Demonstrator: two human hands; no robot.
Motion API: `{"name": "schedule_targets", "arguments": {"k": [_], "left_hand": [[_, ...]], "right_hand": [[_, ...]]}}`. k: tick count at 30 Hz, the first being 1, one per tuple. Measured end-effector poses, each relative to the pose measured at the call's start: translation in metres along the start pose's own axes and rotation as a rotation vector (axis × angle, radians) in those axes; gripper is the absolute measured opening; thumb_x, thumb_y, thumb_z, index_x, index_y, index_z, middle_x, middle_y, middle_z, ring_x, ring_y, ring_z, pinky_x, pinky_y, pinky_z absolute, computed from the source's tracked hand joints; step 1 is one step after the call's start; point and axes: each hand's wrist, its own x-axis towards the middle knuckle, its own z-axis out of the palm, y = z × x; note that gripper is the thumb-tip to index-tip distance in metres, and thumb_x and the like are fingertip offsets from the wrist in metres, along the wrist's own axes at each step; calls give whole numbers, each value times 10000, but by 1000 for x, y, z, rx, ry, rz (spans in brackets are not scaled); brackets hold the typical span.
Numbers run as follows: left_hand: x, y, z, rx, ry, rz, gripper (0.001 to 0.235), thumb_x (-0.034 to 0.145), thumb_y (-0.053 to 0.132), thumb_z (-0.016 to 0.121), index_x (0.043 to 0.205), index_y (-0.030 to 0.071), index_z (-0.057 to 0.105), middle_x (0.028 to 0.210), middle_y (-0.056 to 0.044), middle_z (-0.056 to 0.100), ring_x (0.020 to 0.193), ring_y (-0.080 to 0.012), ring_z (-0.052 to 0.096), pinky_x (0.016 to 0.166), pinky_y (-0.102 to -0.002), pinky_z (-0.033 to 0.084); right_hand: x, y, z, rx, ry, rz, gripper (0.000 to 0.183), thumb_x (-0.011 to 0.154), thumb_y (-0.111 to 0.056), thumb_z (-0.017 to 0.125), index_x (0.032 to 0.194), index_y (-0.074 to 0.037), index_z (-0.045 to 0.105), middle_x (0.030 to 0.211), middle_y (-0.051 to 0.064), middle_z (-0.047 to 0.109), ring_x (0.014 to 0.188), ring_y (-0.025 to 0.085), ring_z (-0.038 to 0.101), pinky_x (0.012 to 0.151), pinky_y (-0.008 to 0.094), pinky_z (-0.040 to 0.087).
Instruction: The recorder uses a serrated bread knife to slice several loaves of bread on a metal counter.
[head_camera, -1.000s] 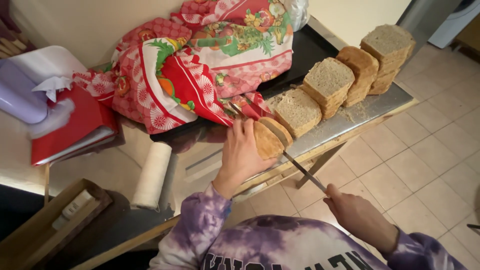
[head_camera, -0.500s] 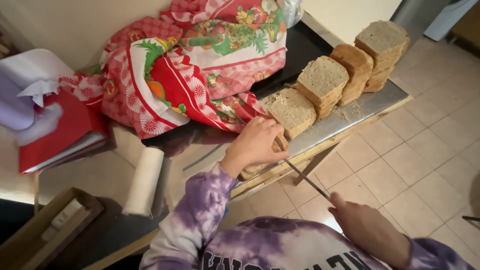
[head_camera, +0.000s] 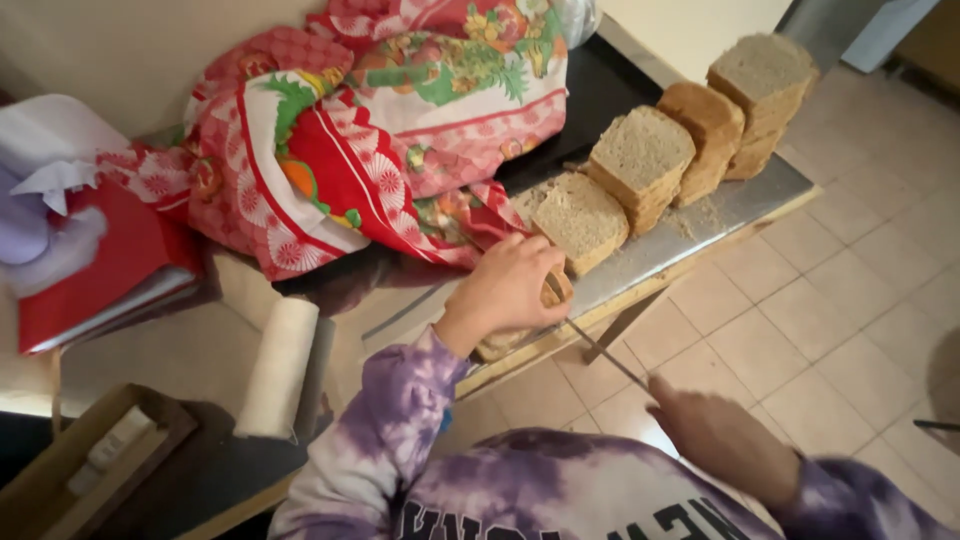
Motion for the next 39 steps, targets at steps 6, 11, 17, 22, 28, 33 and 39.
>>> {"name": "schedule_targets", "arguments": {"k": [6, 11, 17, 22, 28, 33, 39], "left_hand": [[-5, 8, -2, 6, 84, -43, 470, 749, 411, 789, 1058, 76, 675, 1072, -148, 643, 1055, -348, 589, 938, -448, 481], [-3, 1, 1, -19, 80, -30, 482, 723, 409, 792, 1054, 79, 670, 1078, -141, 645, 1071, -343, 588, 949, -446, 485], [-6, 5, 2, 11, 44, -35, 512, 713, 408, 800, 1080, 79, 659, 1108, -143, 643, 1095, -351, 581, 955, -459, 485], [-2, 2, 0, 13, 63, -75, 574, 691, 417, 820, 1116, 74, 645, 1140, -154, 636, 1119, -364, 574, 970, -460, 482], [12, -14, 4, -15, -32, -26, 607, 677, 483, 846, 1093, 77, 671, 1121, -141, 681, 1074, -355, 621, 913, -460, 512], [50, -26, -8, -62, -354, -64, 498, 715, 475, 812, 1054, 112, 767, 974, -115, 766, 880, -280, 717, 775, -412, 563], [96, -118, 31, -492, -564, 80, 375, 817, 258, 824, 1128, 78, 714, 980, -48, 772, 878, -133, 700, 755, -311, 571]], "right_hand": [[-3, 24, 1, 21, 25, -59, 276, 967, -334, 558, 1126, -120, 490, 690, 175, 697, 687, 397, 694, 602, 512, 527], [-17, 27, 1, 19, -12, -9, 269, 963, -336, 555, 1145, -147, 494, 696, 165, 706, 700, 398, 700, 615, 511, 528], [11, 5, -2, 12, 88, -119, 261, 977, -326, 546, 1093, -105, 474, 711, 191, 686, 708, 411, 682, 616, 508, 523], [-30, 34, 4, 61, 55, -33, 240, 963, -324, 548, 1092, -131, 487, 715, 183, 705, 720, 393, 701, 628, 503, 536], [-34, 35, 6, 105, 143, -47, 228, 941, -330, 583, 1062, -151, 509, 705, 171, 716, 709, 406, 693, 614, 518, 524], [-27, 27, -15, 81, 169, -49, 231, 952, -355, 573, 1067, -165, 509, 712, 163, 703, 711, 401, 688, 618, 518, 517], [-76, 54, -12, 39, 111, 159, 268, 924, -414, 570, 1100, -213, 541, 782, 102, 753, 749, 360, 728, 669, 478, 563]]}}
